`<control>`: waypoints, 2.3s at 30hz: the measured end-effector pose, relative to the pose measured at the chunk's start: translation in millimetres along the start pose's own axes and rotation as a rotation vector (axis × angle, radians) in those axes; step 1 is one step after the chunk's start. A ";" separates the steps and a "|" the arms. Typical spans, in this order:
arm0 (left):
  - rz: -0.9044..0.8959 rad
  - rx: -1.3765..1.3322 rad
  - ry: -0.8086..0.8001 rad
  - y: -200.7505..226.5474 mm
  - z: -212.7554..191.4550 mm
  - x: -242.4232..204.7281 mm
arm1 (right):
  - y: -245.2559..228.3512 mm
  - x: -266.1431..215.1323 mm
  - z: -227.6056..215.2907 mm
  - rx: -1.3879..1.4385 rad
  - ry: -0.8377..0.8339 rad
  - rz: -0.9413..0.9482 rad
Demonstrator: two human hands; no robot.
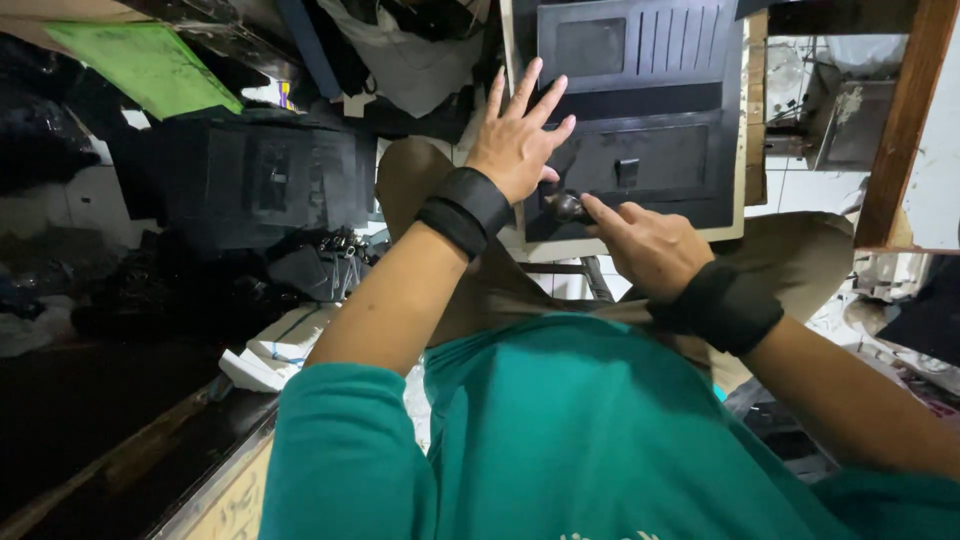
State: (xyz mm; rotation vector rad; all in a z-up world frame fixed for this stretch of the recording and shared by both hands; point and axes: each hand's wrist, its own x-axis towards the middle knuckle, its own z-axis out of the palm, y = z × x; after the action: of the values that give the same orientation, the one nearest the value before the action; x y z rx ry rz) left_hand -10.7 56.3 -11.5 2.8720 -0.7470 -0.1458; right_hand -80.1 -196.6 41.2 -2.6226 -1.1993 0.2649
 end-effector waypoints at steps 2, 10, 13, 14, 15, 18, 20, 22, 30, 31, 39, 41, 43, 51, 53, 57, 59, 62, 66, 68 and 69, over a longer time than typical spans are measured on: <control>0.011 -0.003 -0.002 -2.0 3.0 1.6 | -4.7 4.6 5.6 0.000 0.067 0.001; -0.015 0.058 0.253 -30.6 48.4 -26.1 | 9.3 26.3 3.1 -0.051 0.119 -0.023; 0.060 0.037 0.256 -11.4 42.6 -55.1 | 17.4 37.8 6.7 -0.102 0.172 0.057; 0.054 -0.040 0.211 -0.5 41.0 -64.0 | 20.8 42.6 11.9 -0.113 0.176 0.046; 0.052 -0.117 0.168 10.6 38.9 -71.9 | 24.6 47.0 16.2 -0.126 0.182 0.038; 0.038 -0.179 0.028 26.3 13.6 -74.2 | 16.5 62.8 -3.8 -0.073 0.158 0.029; 0.028 -0.172 0.020 28.8 24.0 -74.5 | 20.7 65.9 -5.3 -0.079 0.159 0.039; 0.015 -0.167 0.016 30.6 17.5 -71.8 | 21.6 71.3 -9.9 -0.087 0.156 0.043; -0.019 -0.081 -0.199 31.9 7.0 -62.9 | 31.3 92.6 -13.7 0.015 0.083 0.171; -0.021 -0.080 -0.195 33.2 7.9 -63.2 | 32.6 92.0 -6.5 0.013 0.084 0.168; 0.033 -0.135 -0.033 35.4 -13.7 -70.6 | 15.6 84.4 -17.2 -0.014 0.131 0.142; 0.000 -0.212 0.020 29.2 18.5 -71.4 | 11.5 70.9 -11.0 -0.072 0.182 0.115; -0.023 -0.286 0.069 25.8 31.8 -75.6 | 7.5 59.6 -5.2 -0.130 0.239 0.098; -0.206 -0.297 -0.043 7.7 3.4 -72.8 | 0.0 26.0 10.4 -0.103 0.158 -0.059; -0.185 -0.252 -0.023 9.8 -8.0 -68.2 | -0.5 18.1 15.9 -0.107 0.171 -0.021; -0.165 -0.149 0.062 18.5 -28.5 -57.8 | 14.2 4.5 32.4 0.021 0.137 0.021; -0.126 -0.140 0.105 17.9 -23.1 -52.5 | 14.1 -21.4 -9.3 0.018 0.249 0.071; -0.127 -0.193 0.155 11.2 -14.0 -46.4 | 23.8 -71.9 -56.2 0.078 0.436 0.178; -0.205 -0.330 0.149 0.1 0.6 -44.4 | 43.0 -164.1 -83.7 -0.032 0.664 0.589; -0.228 -0.304 0.169 -5.3 14.9 -41.9 | 67.6 -203.8 -115.9 -0.021 0.662 0.581; -0.268 -0.283 0.190 -7.4 23.1 -42.9 | 79.5 -224.0 -131.5 -0.007 0.648 0.561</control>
State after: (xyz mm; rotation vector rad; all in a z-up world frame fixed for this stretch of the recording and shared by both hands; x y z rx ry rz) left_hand -47.7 80.6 -33.4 2.6512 -0.2788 -0.0094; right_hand -133.1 -436.5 157.1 -2.6605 -0.2537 -0.4656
